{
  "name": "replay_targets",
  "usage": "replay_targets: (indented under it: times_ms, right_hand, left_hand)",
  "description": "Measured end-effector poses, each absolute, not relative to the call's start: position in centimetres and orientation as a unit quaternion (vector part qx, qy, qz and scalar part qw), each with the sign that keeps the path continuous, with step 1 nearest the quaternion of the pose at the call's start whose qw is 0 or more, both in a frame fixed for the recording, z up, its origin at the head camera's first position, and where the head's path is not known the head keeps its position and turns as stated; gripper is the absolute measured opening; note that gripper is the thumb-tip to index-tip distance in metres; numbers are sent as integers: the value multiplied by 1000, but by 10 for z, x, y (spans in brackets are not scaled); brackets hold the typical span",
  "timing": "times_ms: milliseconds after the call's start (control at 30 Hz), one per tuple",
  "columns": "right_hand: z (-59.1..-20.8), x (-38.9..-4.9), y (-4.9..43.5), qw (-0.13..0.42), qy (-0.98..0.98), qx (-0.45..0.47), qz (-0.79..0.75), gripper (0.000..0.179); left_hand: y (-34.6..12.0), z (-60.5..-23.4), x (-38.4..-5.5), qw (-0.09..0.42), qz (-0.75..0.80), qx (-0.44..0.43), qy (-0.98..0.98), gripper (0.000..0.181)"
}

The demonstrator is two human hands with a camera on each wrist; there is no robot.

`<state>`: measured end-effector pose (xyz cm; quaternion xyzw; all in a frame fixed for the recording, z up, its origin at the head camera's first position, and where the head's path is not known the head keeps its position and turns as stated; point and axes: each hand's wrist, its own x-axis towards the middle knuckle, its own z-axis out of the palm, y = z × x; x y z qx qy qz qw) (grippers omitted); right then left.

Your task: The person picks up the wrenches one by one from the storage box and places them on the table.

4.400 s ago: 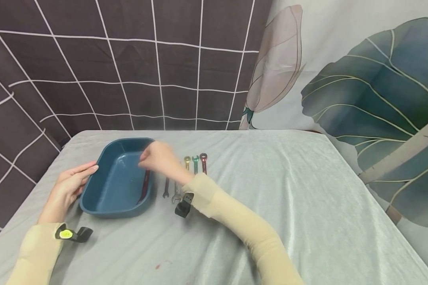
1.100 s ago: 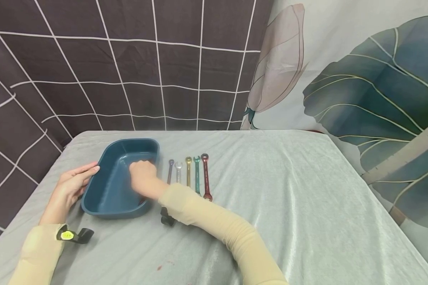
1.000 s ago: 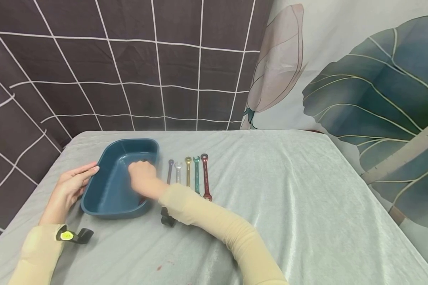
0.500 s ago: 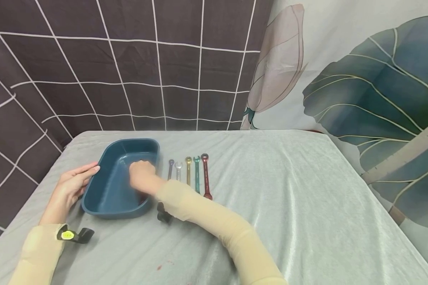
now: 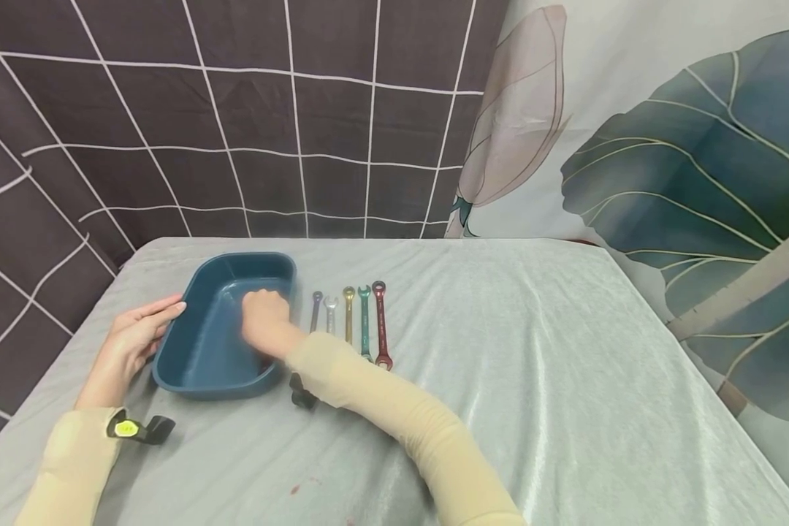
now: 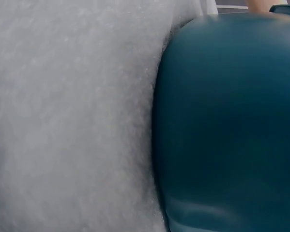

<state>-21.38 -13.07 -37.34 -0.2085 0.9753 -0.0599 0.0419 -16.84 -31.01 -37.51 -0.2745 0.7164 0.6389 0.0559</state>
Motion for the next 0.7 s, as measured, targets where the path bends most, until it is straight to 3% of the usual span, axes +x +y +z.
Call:
replay_targets:
  times_ms: [300,700]
  right_hand:
    - [-376,-219,-129,41,969,-217,-113,6]
    - [-381,-222,-131,81,962,-185,-182,31]
  left_hand:
    - [-309,-374,-171,54,632,-275,722,67]
    - [-309,-374,-169,53,633,-279,720,62]
